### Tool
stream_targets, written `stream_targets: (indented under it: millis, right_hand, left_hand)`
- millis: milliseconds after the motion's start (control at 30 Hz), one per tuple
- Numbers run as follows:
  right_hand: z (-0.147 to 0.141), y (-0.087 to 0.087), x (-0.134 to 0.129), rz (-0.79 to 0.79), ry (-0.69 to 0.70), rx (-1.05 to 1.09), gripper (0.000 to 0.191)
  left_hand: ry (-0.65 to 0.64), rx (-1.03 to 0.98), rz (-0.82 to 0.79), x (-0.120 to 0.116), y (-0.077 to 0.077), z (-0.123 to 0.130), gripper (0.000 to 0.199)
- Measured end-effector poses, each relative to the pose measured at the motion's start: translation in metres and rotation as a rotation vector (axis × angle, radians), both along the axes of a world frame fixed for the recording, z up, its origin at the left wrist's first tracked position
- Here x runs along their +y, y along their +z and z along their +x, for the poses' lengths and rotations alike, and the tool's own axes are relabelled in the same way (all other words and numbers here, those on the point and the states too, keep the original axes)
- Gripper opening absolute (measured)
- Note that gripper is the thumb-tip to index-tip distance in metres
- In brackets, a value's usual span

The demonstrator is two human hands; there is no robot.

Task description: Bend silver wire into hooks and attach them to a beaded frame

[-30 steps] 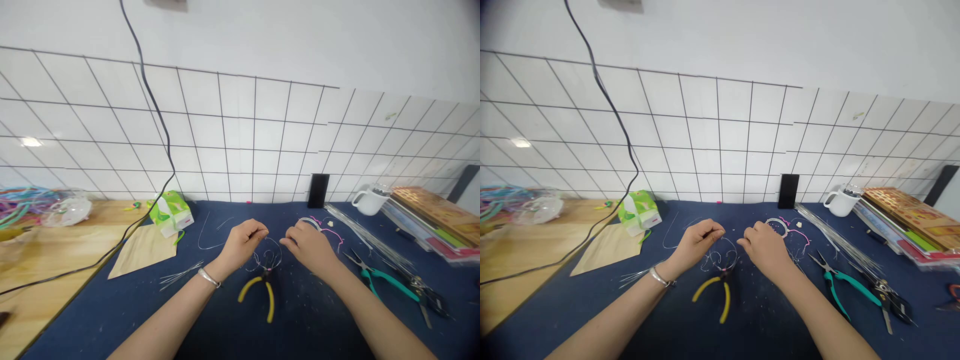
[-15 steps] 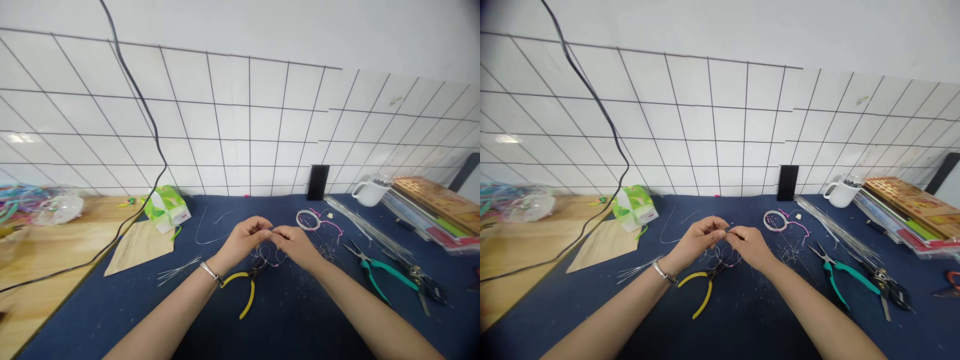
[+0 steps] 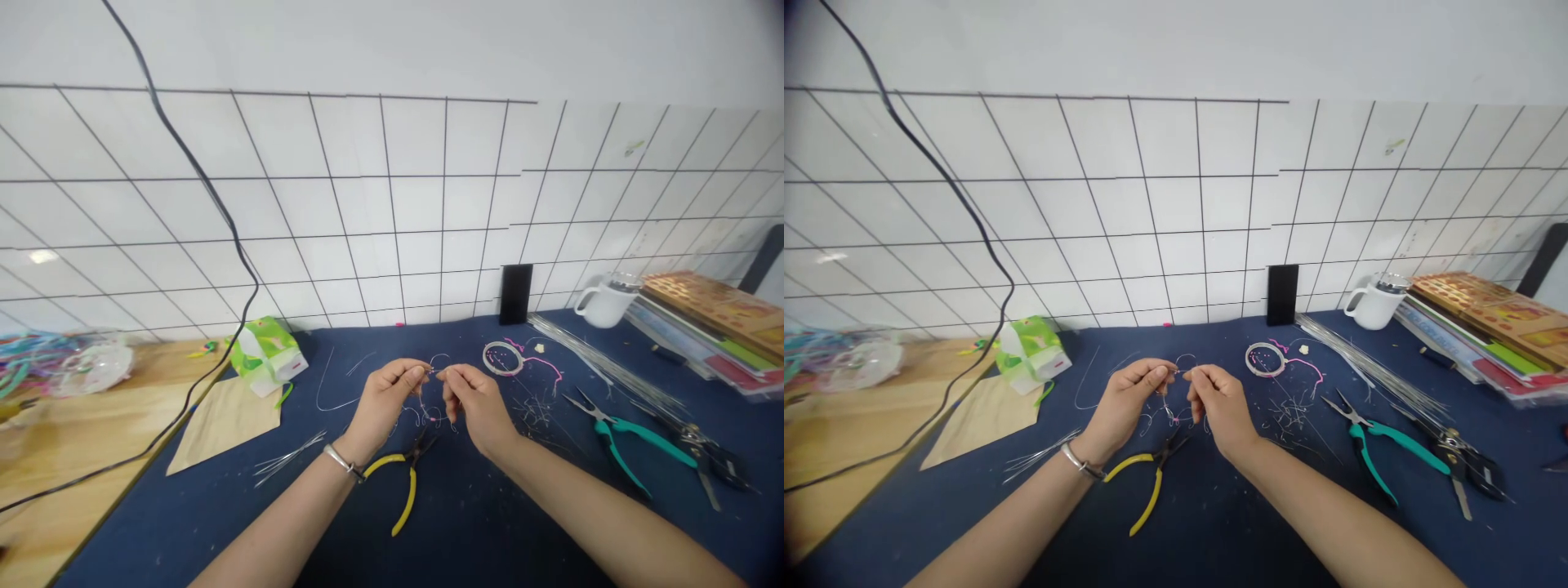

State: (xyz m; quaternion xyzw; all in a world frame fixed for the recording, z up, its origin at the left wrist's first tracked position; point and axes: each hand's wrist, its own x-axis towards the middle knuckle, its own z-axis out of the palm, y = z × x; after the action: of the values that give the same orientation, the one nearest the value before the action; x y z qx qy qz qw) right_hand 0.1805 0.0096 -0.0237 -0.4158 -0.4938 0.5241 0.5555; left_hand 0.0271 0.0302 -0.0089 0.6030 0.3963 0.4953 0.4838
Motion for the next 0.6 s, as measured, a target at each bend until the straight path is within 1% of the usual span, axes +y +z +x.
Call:
stream_targets:
  millis: [67,167,267,300,400,500,600]
  right_hand:
    - [-0.001,-0.003,0.0,-0.017,0.007,0.012,0.027]
    - [0.002,-0.005,0.001,-0.04,0.056,-0.026,0.027]
    - [0.008,-0.001,0.003,-0.008,0.098,-0.194,0.029]
    - [0.01,0.002,0.003,0.03,0.092,-0.289,0.03]
    - [0.015,0.012,0.004,0.232,-0.022,-0.558,0.025]
    - [0.018,0.018,0.005,0.352,-0.091,-0.682,0.018]
    - [0.018,0.018,0.005,0.454,-0.086,-0.738,0.014]
  left_hand:
    - [-0.009,0.03,-0.007,0.0,-0.001,0.0,0.023]
    - [-0.008,0.1,-0.012,0.003,-0.002,-0.001,0.02]
    - [-0.002,0.218,0.011,0.006,-0.001,-0.005,0.017]
    - [-0.002,0.265,0.028,0.007,-0.001,-0.006,0.017]
    - [-0.02,0.394,0.124,0.008,0.002,-0.009,0.015]
    - [-0.055,0.492,0.248,0.006,0.005,-0.008,0.013]
    - [-0.082,0.556,0.321,0.002,0.007,-0.006,0.012]
